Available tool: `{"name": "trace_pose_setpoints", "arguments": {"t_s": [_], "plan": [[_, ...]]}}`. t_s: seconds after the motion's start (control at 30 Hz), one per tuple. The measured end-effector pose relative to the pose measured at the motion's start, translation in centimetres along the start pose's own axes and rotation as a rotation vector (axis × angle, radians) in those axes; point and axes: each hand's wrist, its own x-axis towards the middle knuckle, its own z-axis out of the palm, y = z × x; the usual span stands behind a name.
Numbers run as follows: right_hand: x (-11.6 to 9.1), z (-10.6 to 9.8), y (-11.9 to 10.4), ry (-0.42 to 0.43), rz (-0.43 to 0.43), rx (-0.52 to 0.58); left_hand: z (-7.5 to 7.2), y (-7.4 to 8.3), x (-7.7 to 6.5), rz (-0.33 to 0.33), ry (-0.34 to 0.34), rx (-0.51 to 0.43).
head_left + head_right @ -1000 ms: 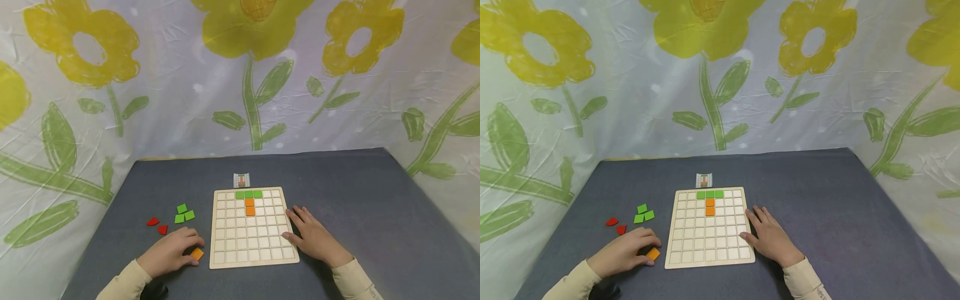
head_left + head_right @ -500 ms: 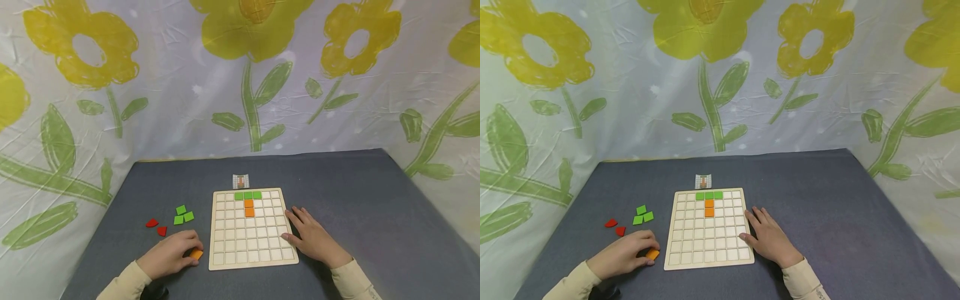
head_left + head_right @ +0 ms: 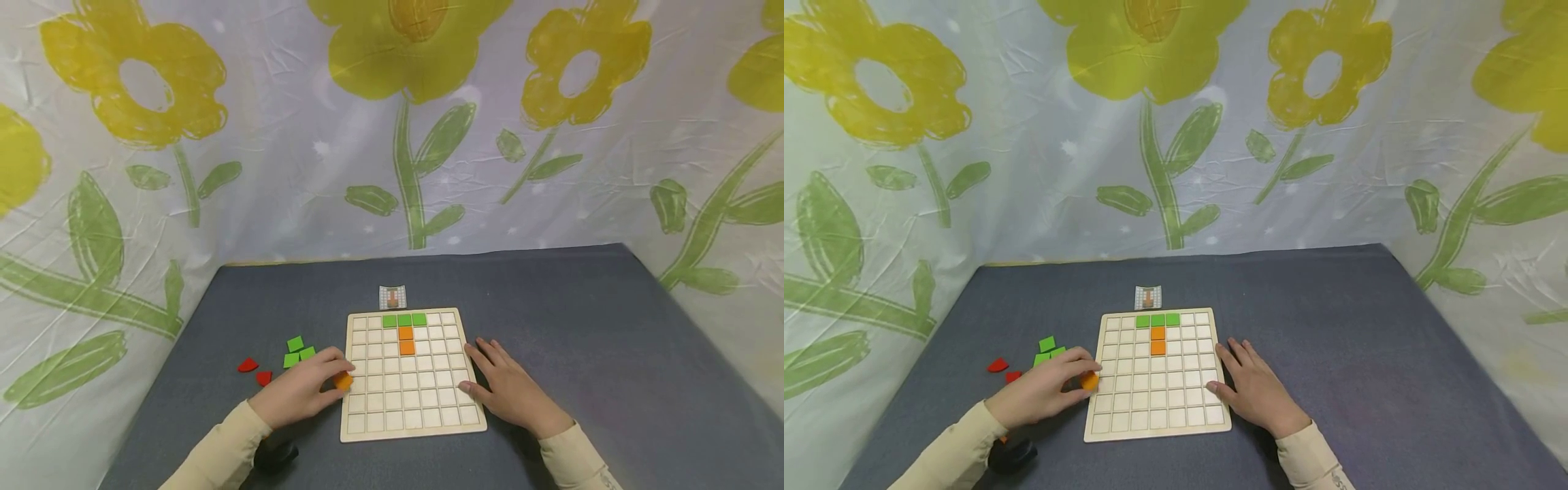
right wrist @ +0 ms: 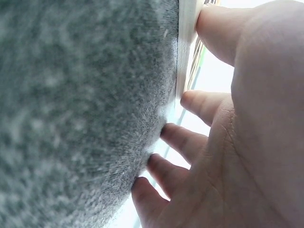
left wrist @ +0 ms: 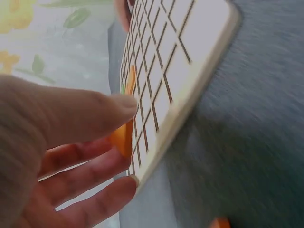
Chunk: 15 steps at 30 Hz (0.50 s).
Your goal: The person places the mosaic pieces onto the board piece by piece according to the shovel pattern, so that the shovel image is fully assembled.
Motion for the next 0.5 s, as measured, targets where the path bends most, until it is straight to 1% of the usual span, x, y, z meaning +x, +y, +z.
{"name": "trace_pose_setpoints", "arguments": {"t_s": [0.07,0.27,0.37,0.5], "plan": [[0.0,0.0,0.0,-0.002,0.002,0.0,0.2,0.1,1.1,0.004,0.012,0.005],[0.0,0.0,0.0,-0.007,0.005,0.004,0.4,1.0,4.2,0.075,0.046,0.054],[0.0,0.0,0.1,-0.007,0.008,0.004,0.8,1.5,5.7,0.107,0.041,0.072],[0.0,0.0,0.1,-0.006,0.009,0.001,1.5,2.1,7.3,0.153,0.022,0.058]]}}
